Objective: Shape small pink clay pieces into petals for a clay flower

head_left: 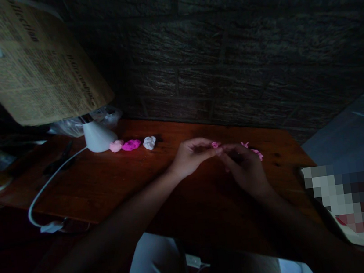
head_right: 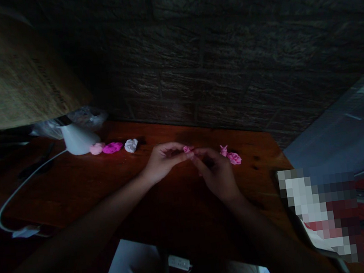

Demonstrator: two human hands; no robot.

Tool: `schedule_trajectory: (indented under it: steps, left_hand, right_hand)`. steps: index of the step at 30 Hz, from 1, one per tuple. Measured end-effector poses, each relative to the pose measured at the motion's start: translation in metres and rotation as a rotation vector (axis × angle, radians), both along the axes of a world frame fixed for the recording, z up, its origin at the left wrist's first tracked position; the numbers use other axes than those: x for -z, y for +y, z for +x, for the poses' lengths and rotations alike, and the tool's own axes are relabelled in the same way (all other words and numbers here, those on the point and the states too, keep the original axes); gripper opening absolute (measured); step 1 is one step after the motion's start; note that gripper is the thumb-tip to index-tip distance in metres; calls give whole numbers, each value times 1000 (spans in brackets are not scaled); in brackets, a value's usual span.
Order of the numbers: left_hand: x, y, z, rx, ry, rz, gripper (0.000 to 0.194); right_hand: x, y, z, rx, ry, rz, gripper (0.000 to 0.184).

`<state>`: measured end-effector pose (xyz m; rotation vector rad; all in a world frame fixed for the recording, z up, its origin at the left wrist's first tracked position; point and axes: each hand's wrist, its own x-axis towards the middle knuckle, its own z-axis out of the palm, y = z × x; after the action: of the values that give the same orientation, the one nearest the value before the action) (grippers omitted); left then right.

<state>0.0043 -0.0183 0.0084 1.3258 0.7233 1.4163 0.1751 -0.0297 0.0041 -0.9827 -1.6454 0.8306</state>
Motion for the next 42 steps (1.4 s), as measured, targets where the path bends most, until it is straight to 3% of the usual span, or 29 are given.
schedule_trajectory:
  steps: [11,19,27,34,39,42]
  left_hand:
    - [1,1,-1,19,25,-77,31]
    - [8,5,-4,-48,103,-141,30]
    - [9,5,-3,-29,132,-248,36]
    - [4,2,-2,34,76,-295,55]
    - [6,2,-3,95,13,-306,60]
    - [7,2,-3,137,10,-309,65]
  right_hand:
    - [2,1,1,0,-22,-40,24]
    - [-1,3,1,-18,-18,-69,27]
    - [-23,32,50,368,283,-31,28]
    - [-23,52,70,475,574,-91,28]
    - [-19,45,60,376,479,-196,33]
    - [-16,34,48,124,211,-304,36]
